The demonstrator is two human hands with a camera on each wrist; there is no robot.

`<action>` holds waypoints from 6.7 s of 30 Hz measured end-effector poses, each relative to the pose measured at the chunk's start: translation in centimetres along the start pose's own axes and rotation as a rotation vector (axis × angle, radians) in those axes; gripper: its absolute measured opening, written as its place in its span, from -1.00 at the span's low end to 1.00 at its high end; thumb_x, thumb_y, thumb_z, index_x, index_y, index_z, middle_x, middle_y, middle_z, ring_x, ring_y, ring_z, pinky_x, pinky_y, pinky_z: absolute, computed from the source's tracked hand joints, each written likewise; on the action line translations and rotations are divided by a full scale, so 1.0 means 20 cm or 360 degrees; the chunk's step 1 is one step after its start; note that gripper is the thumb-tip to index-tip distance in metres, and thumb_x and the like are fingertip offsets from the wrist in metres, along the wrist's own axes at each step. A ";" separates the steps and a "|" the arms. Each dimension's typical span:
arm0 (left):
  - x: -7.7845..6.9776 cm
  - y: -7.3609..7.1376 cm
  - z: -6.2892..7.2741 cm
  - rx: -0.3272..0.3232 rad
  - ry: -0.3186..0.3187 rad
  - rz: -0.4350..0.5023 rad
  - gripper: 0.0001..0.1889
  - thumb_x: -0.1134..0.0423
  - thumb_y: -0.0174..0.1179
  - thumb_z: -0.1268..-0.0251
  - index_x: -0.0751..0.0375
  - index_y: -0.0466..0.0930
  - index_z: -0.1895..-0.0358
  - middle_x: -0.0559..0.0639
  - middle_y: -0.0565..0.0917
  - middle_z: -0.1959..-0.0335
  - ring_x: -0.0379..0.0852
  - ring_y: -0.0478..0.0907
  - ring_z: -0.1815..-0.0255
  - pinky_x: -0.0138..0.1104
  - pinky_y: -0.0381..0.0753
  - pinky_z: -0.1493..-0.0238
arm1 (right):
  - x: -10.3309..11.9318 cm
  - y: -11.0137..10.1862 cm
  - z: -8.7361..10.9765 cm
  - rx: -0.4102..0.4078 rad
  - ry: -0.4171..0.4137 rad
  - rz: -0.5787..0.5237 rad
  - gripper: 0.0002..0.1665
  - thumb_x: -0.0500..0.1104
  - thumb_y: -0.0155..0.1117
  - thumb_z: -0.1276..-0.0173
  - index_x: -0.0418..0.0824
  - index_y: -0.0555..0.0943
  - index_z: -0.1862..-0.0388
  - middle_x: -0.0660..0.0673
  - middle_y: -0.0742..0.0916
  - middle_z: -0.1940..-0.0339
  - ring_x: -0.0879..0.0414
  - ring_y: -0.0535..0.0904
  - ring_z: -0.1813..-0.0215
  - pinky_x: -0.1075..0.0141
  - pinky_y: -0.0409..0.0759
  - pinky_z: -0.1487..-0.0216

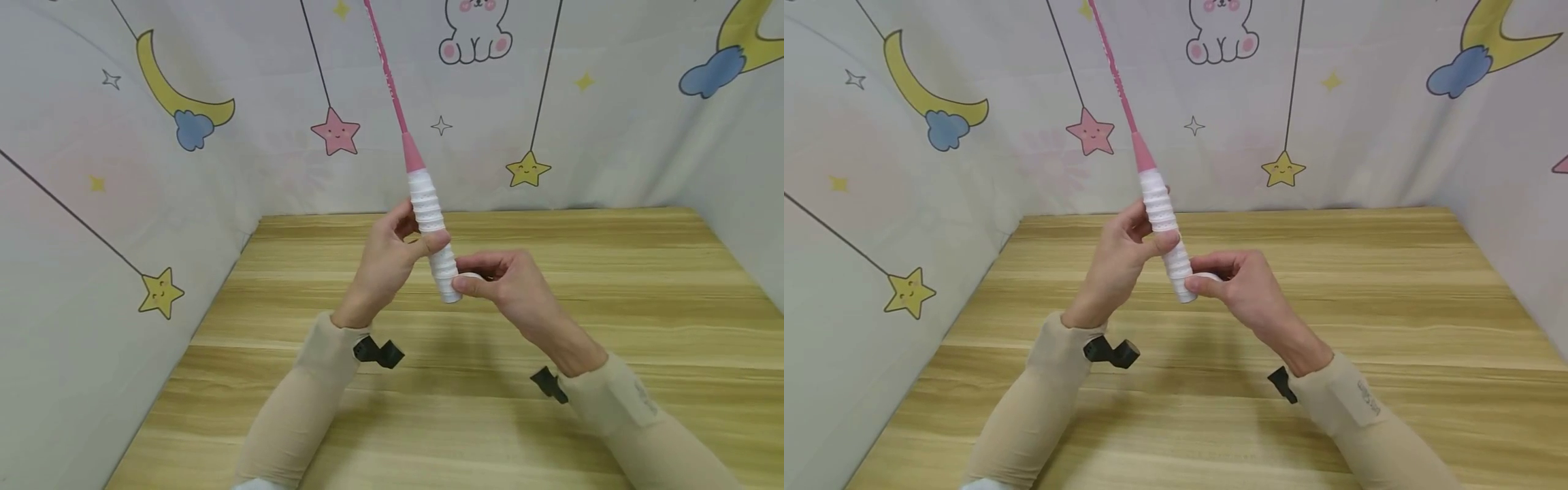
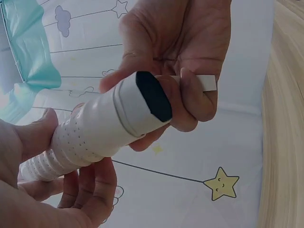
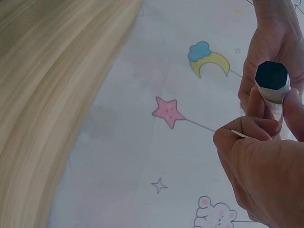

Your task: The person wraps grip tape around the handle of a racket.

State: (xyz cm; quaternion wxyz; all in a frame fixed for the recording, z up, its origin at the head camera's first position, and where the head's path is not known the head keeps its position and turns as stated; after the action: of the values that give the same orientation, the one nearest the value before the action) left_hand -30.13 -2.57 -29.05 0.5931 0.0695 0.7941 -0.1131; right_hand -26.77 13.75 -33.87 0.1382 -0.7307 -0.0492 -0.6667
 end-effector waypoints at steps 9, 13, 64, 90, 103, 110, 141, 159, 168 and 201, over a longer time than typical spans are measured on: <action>0.00 -0.04 -0.01 -0.0045 0.0029 0.0139 -0.36 0.55 0.34 -0.45 0.40 0.45 -0.56 0.11 0.65 -0.05 -0.18 0.59 -0.03 -0.43 0.66 -0.04 | 0.01 -0.02 0.01 -0.0021 0.0018 -0.0040 -0.63 -0.25 0.51 -0.48 -0.39 0.78 -0.19 0.21 0.91 0.14 0.21 0.80 0.00 0.33 0.73 -0.12; 0.00 -0.04 -0.01 -0.0021 0.0042 0.0206 -0.36 0.58 0.31 -0.45 0.45 0.42 -0.57 0.08 0.64 -0.04 -0.17 0.60 -0.01 -0.44 0.69 -0.03 | 0.01 -0.02 0.01 -0.0035 0.0040 -0.0045 -0.75 -0.22 0.54 -0.46 -0.26 0.83 -0.06 0.19 0.90 0.19 0.18 0.78 0.07 0.31 0.71 -0.09; -0.01 -0.02 -0.01 0.0091 0.0095 0.0244 -0.23 0.59 0.23 -0.51 0.18 0.26 -0.72 0.22 0.64 -0.12 -0.12 0.68 0.06 -0.31 0.77 -0.03 | -0.01 0.00 0.01 0.0019 0.0044 -0.0180 -0.84 -0.25 0.42 -0.55 -0.16 0.82 0.30 0.09 0.87 0.02 0.11 0.76 -0.17 0.31 0.72 -0.22; -0.02 0.03 -0.01 0.0322 0.0055 0.0835 -0.24 0.06 0.46 -0.26 0.13 0.29 -0.45 0.00 0.80 0.04 -0.12 0.87 0.09 -0.19 0.86 -0.11 | 0.05 0.05 0.03 0.0198 -0.0065 -0.0561 -0.85 -0.31 0.42 -0.54 -0.15 0.80 0.28 0.02 0.85 0.13 0.12 0.76 0.02 0.31 0.78 -0.14; -0.01 -0.02 -0.01 -0.0054 0.0005 0.0100 -0.30 0.42 0.44 -0.42 0.17 0.38 -0.56 0.09 0.58 -0.09 0.03 0.64 -0.15 -0.25 0.70 -0.09 | 0.02 -0.01 0.04 -0.0175 0.0016 0.0052 -0.76 -0.14 0.57 -0.44 -0.31 0.77 0.25 0.00 0.86 0.05 0.03 0.74 -0.02 0.27 0.74 -0.07; -0.01 -0.04 -0.01 -0.0071 0.0014 0.0037 -0.36 0.45 0.43 -0.42 0.27 0.46 -0.53 0.03 0.57 0.04 0.03 0.65 -0.12 -0.28 0.69 -0.08 | 0.03 0.01 0.04 -0.0093 0.0014 0.0017 -0.78 -0.15 0.57 -0.45 -0.33 0.79 0.19 -0.02 0.88 0.00 0.07 0.79 -0.13 0.25 0.76 -0.17; 0.01 -0.07 -0.04 0.0038 -0.0001 0.0350 -0.38 0.65 0.26 -0.44 0.43 0.31 -0.50 0.04 0.67 0.03 -0.17 0.72 0.08 -0.36 0.80 0.06 | 0.01 0.03 0.03 -0.0053 0.0010 -0.0093 -0.91 -0.19 0.57 -0.44 -0.21 0.86 0.19 0.08 0.88 0.04 0.08 0.79 -0.11 0.29 0.76 -0.18; 0.01 -0.03 -0.02 0.0243 0.0047 0.0731 -0.39 0.50 0.31 -0.51 0.37 0.27 -0.51 0.01 0.70 0.04 -0.09 0.84 0.10 -0.14 0.89 0.00 | 0.03 0.03 0.04 -0.0062 0.0007 -0.0103 -0.94 -0.22 0.60 -0.39 -0.13 0.86 0.30 0.07 0.86 0.09 0.09 0.77 -0.04 0.31 0.78 -0.11; 0.02 -0.02 -0.03 0.0295 0.0053 0.0865 0.08 -0.03 0.65 0.05 0.34 0.26 -0.52 0.02 0.74 0.03 -0.09 0.84 0.08 -0.16 0.89 0.00 | 0.02 0.03 0.04 -0.0028 0.0061 -0.0142 -0.91 -0.19 0.61 -0.38 -0.18 0.86 0.25 0.04 0.83 0.03 0.05 0.74 -0.11 0.30 0.75 -0.15; 0.04 -0.03 -0.04 0.0096 -0.0049 0.0535 -0.42 0.60 0.13 -0.58 0.39 0.37 -0.60 -0.03 0.62 -0.02 -0.17 0.65 -0.01 -0.40 0.78 -0.05 | -0.05 0.03 0.00 0.0143 0.0142 -0.0877 -0.80 -0.32 0.23 -0.66 -0.09 0.68 0.20 -0.01 0.68 0.11 0.08 0.71 -0.02 0.16 0.84 -0.18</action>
State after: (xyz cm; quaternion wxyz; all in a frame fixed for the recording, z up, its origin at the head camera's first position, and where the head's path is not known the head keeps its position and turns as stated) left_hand -31.29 -2.96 -29.56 0.6135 0.2172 0.7584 -0.0371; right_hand -26.74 13.27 -34.91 -0.0140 -0.6528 -0.2693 -0.7079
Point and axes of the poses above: each hand's wrist, its own z-axis away from the middle knuckle, its own y-axis out of the palm, x = y × z, the point moved 8 cm from there along -z, towards the middle knuckle
